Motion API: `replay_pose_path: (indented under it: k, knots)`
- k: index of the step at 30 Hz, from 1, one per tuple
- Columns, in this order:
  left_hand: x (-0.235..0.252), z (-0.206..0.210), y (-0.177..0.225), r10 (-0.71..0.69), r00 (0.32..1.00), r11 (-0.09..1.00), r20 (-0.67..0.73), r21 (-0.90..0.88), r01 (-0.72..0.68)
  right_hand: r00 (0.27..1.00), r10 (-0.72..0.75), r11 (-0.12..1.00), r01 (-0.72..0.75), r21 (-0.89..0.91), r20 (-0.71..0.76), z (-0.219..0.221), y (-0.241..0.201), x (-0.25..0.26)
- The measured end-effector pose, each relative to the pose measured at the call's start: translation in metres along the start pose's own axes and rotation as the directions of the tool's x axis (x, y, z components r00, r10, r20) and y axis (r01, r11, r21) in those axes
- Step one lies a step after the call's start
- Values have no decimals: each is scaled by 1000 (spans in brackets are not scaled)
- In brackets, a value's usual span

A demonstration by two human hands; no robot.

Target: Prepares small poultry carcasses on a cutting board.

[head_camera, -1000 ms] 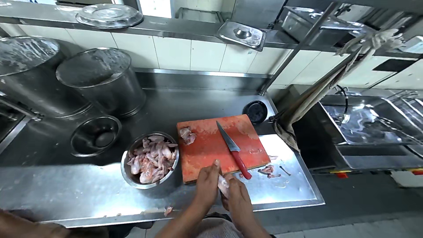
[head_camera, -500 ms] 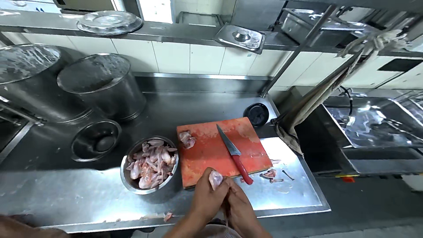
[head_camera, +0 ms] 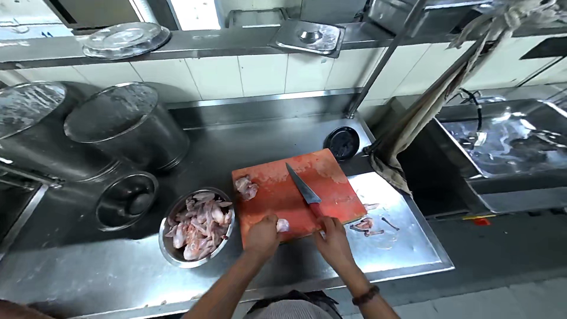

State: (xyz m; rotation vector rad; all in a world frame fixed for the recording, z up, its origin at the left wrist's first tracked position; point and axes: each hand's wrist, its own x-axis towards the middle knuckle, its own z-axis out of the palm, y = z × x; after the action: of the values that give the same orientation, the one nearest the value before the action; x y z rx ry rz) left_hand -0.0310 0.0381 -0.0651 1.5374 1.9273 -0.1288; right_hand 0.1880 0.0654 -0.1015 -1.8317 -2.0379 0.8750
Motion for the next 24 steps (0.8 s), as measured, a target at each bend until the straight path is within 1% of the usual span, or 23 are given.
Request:
replay_pose_path:
  k: [2,4,6,8,10,11,13,14,16,18,20,24]
  knots:
    - [24,10,2,-6,999,986,50,164,-3,998,43,983,-36,-178,37,1,6,21]
    - [39,14,10,-6,997,964,79,266,-15,992,72,959,-40,-279,104,6,5,39]
    - [44,16,22,-14,996,943,93,333,-17,987,92,947,-45,-317,133,9,0,53]
    - [46,19,32,-33,994,921,108,389,-12,977,133,946,-74,-316,169,5,-7,61]
    - [47,18,41,-71,992,904,102,427,20,960,169,956,-104,-274,225,-5,-17,62]
    - [48,19,45,-97,991,895,95,443,45,950,180,967,-124,-220,256,-11,-20,58]
    - [49,19,53,-149,984,881,94,465,88,919,194,981,-189,-50,344,-20,-18,43]
    - [50,18,56,-171,981,874,95,474,106,905,189,976,-216,30,381,-18,-14,32]
    - [52,18,61,-214,972,860,98,490,140,904,170,965,-233,118,392,-5,-3,4]
    - [51,18,65,-242,965,848,100,505,160,910,156,965,-224,139,383,11,7,-21]
    - [50,19,68,-259,960,836,104,521,169,913,149,971,-208,120,379,23,15,-39]
    - [48,20,68,-270,956,828,113,534,171,901,140,973,-203,112,410,35,24,-52]
